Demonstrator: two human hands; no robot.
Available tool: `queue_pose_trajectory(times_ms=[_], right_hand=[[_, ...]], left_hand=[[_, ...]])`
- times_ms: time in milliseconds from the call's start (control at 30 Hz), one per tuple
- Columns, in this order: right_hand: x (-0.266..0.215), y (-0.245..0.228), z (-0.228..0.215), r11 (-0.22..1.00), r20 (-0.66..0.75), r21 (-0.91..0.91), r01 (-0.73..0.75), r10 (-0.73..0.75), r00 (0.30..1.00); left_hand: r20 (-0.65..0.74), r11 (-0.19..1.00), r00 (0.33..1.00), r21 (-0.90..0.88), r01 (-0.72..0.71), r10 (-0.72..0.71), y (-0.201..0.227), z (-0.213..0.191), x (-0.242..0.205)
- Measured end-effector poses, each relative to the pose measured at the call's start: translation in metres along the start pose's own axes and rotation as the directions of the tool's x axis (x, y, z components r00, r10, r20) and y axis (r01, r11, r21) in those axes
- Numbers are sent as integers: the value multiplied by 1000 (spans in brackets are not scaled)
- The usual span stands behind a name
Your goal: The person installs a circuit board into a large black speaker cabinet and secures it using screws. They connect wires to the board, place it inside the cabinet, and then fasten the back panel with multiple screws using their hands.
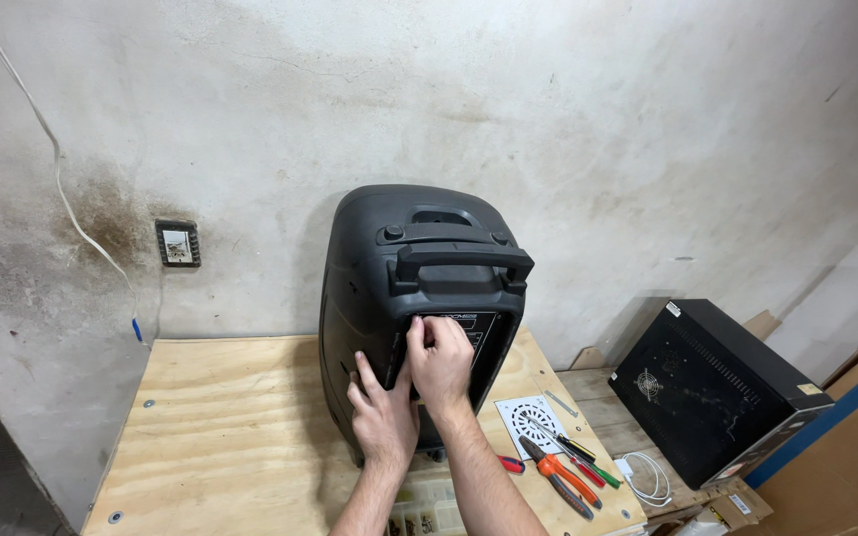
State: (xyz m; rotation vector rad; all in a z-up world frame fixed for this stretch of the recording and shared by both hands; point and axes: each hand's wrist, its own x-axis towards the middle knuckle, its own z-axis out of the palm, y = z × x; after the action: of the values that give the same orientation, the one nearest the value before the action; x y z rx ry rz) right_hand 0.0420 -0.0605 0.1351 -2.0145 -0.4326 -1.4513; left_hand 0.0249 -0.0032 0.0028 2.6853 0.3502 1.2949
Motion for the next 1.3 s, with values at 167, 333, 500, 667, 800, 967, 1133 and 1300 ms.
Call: queue_pose_trajectory(times_ms=[167,333,500,667,800,967,1133,1300], right_hand=[[0,-4,1,996,-49,-16,-83,82,995],[-2,-7,2,992,-44,-66,-108,105,993],[3,-12,-11,983,37,-68,-169,171,985],[-1,1,0,991,-11,-76,-111,110,994],[-6,7,12,998,-74,-37,-58,55,996],[-5,-2,-5,999,40,3,-48,48,998],[-17,6,-44,989,147,100,-106,90,985],[-44,36,-88,943,275,198,-267,208,939]], left_hand=[[29,1000,1000,11,-5,4,0,0,0],[58,1000,998,3,-6,6,-1,3,-3],[-8,1000,1000,-28,-8,8,-3,3,-2],[-43,996,999,-76,-36,32,-5,-2,-3],[-172,990,985,-132,-54,31,-4,11,-4],[-231,993,972,-106,-54,28,-8,18,-4],[-216,997,975,-56,-59,45,-11,-7,-1],[-152,993,986,-78,-86,74,-17,-11,-8]])
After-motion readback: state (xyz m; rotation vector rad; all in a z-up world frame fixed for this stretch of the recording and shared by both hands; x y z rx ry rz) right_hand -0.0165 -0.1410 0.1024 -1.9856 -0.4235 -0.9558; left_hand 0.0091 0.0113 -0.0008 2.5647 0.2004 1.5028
